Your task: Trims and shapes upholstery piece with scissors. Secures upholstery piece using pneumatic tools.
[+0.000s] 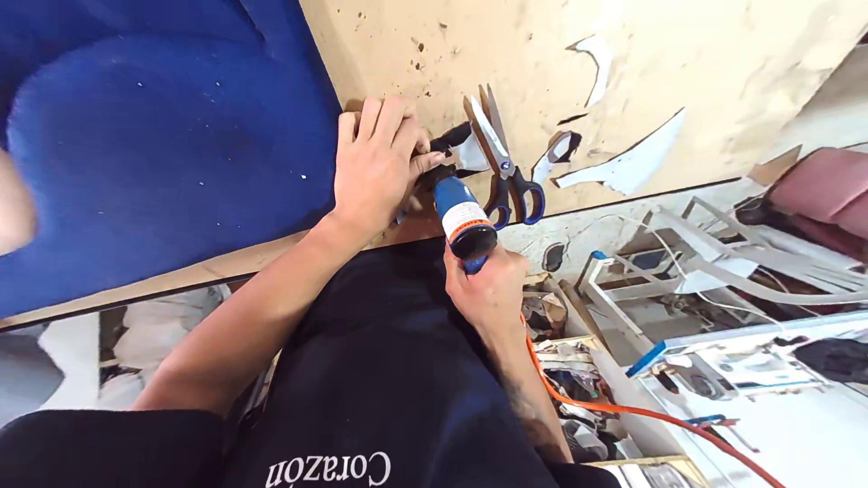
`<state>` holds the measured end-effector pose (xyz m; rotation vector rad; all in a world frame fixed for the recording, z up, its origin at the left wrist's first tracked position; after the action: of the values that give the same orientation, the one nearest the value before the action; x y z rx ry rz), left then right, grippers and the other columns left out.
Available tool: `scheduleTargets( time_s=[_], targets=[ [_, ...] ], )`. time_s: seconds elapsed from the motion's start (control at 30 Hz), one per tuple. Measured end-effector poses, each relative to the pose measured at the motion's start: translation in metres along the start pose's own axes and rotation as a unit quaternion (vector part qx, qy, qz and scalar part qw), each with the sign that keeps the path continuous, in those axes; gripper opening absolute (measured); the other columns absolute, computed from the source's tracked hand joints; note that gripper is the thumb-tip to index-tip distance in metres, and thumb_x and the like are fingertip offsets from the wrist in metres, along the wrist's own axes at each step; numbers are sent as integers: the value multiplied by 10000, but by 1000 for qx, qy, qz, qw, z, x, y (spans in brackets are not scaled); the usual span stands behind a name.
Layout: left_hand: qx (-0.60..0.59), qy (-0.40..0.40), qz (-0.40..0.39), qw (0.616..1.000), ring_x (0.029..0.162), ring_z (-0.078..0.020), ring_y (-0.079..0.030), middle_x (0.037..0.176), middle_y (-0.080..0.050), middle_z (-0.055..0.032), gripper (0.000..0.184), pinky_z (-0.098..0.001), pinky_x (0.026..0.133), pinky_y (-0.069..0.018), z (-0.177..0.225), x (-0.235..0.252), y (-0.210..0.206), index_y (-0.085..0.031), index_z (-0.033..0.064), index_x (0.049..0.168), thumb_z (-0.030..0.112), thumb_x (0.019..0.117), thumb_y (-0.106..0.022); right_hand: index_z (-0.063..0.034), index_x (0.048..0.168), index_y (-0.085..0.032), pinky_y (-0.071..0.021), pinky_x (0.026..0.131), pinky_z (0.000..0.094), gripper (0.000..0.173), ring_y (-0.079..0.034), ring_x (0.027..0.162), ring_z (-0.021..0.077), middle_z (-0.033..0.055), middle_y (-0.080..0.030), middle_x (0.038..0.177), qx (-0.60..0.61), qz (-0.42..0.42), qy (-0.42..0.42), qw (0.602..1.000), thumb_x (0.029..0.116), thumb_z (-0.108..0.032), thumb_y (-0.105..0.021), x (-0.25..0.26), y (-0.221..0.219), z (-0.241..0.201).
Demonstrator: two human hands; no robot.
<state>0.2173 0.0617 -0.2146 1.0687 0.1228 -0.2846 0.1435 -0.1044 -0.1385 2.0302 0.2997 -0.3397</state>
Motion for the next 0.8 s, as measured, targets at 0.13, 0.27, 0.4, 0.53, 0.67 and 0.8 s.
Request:
scheduleTargets(
  time_s=[0.13,0.27,0.4,0.53,0.67,0.8],
  targets=[
    [9,-4,-1,1000,1156,-294,-572,1234,-635,-97,438,-482,954,-401,0,1,0,-690,137,1030,537,1037,-513,-61,992,-734,-512,501,386,281,-646,560,162,31,-656,633,-6,-23,-19,1000,903,-318,-665,2,-2,1],
    [16,-6,2,1000,1160,-296,-571,1229,-633,-99,431,-479,969,-401,3,0,2,-688,141,1031,537,1035,-520,-58,1028,-740,-524,519,367,297,-654,576,153,37,-676,660,-5,-13,-18,1000,931,-330,-672,-3,11,5],
    [7,-11,17,1000,1147,-285,-570,1216,-632,-94,376,-464,988,-393,4,-3,2,-696,149,1060,469,1064,-498,9,1031,-712,-544,528,349,338,-674,581,149,79,-689,675,-67,95,-26,993,945,-318,-698,-14,66,27],
    [-56,-44,61,996,1109,-240,-614,1166,-685,-77,319,-409,974,-437,7,-10,9,-726,146,1097,355,1087,-485,0,1402,-560,-555,627,471,533,-696,750,267,161,-722,942,-130,129,-24,983,973,-312,-616,9,99,69],
    [-41,-95,36,994,1125,-245,-624,1196,-698,-63,370,-453,1020,-433,17,-16,9,-726,161,1146,484,997,-623,-161,1603,-374,-557,807,564,703,-666,1050,384,251,-616,1278,-111,92,-15,989,974,-335,-634,52,86,125],
    [-43,-74,51,995,1069,-239,-654,1086,-715,-67,292,-443,1005,-458,15,-20,10,-732,139,1103,401,1002,-649,-190,1584,-416,-505,982,537,648,-554,1253,396,213,-559,1382,-98,119,39,987,996,-328,-654,66,81,135]
  ],
)
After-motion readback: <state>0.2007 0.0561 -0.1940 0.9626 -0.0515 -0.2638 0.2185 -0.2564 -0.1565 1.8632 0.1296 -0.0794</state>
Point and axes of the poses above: each hand's wrist, its own x-axis towards the middle knuckle, its own y-axis out of the back of the hand, z = x × y, the point moved 10 cm from there along x, towards the middle knuckle
